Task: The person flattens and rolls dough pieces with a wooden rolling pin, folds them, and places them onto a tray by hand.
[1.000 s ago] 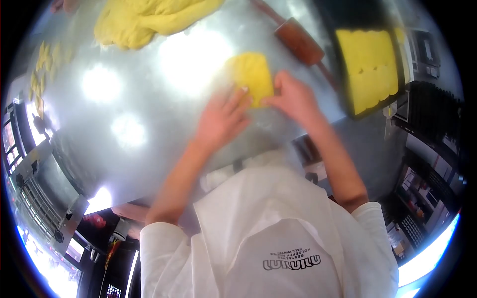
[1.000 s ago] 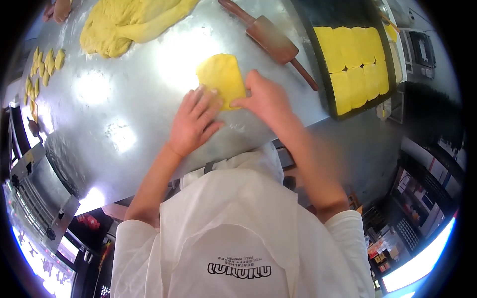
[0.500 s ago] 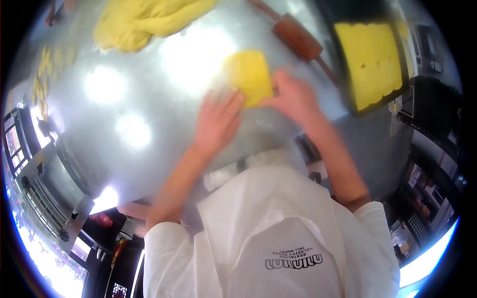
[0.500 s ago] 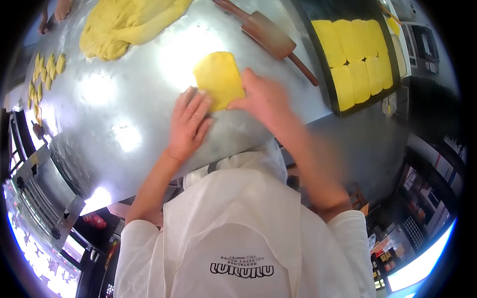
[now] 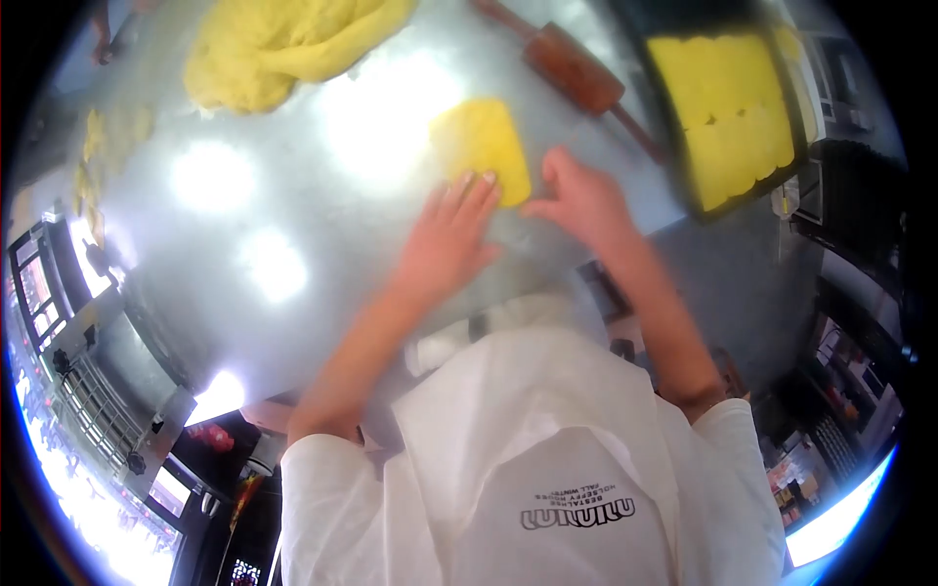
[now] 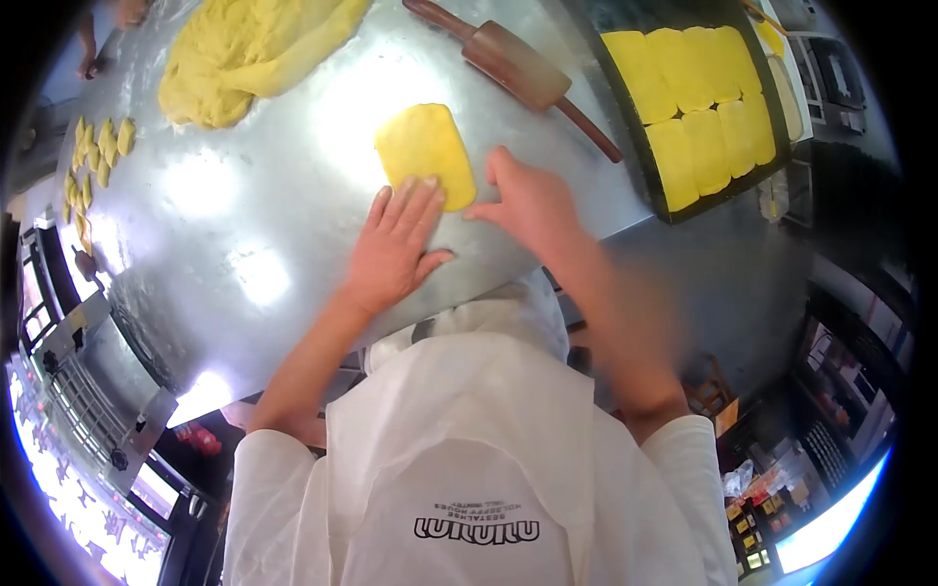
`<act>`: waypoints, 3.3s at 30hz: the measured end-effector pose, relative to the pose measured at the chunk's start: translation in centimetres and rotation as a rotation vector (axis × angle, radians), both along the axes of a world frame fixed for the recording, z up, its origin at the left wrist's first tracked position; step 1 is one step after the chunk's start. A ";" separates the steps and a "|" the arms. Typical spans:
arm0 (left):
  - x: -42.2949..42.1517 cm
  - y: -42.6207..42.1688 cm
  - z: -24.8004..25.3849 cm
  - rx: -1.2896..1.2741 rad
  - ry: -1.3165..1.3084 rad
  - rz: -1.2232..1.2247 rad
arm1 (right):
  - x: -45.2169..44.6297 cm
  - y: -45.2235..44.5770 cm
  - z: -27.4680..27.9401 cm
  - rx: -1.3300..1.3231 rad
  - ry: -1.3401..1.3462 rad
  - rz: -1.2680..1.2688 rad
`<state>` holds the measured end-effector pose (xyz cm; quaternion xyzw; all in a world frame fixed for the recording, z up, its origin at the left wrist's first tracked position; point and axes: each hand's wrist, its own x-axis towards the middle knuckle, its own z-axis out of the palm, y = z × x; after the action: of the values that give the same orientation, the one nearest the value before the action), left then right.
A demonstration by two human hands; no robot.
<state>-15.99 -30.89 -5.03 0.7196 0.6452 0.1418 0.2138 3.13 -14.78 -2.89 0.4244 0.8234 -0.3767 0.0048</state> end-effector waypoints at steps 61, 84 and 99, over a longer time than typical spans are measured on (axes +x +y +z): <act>4.4 5.4 17.5 -0.580 -0.864 0.489 | 5.7 0.6 -2.8 -1.202 0.865 -0.222; 4.5 42.1 7.1 -0.273 -0.679 0.022 | 10.6 24.4 2.7 -0.562 0.663 -0.645; -0.1 50.3 1.0 -0.305 -0.480 0.084 | 5.4 30.6 -1.0 -0.735 0.642 -0.612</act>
<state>-16.08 19.46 -4.04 0.5977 0.6192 0.2179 0.4603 8.53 15.80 -3.93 0.4783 0.4382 -0.7323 -0.2074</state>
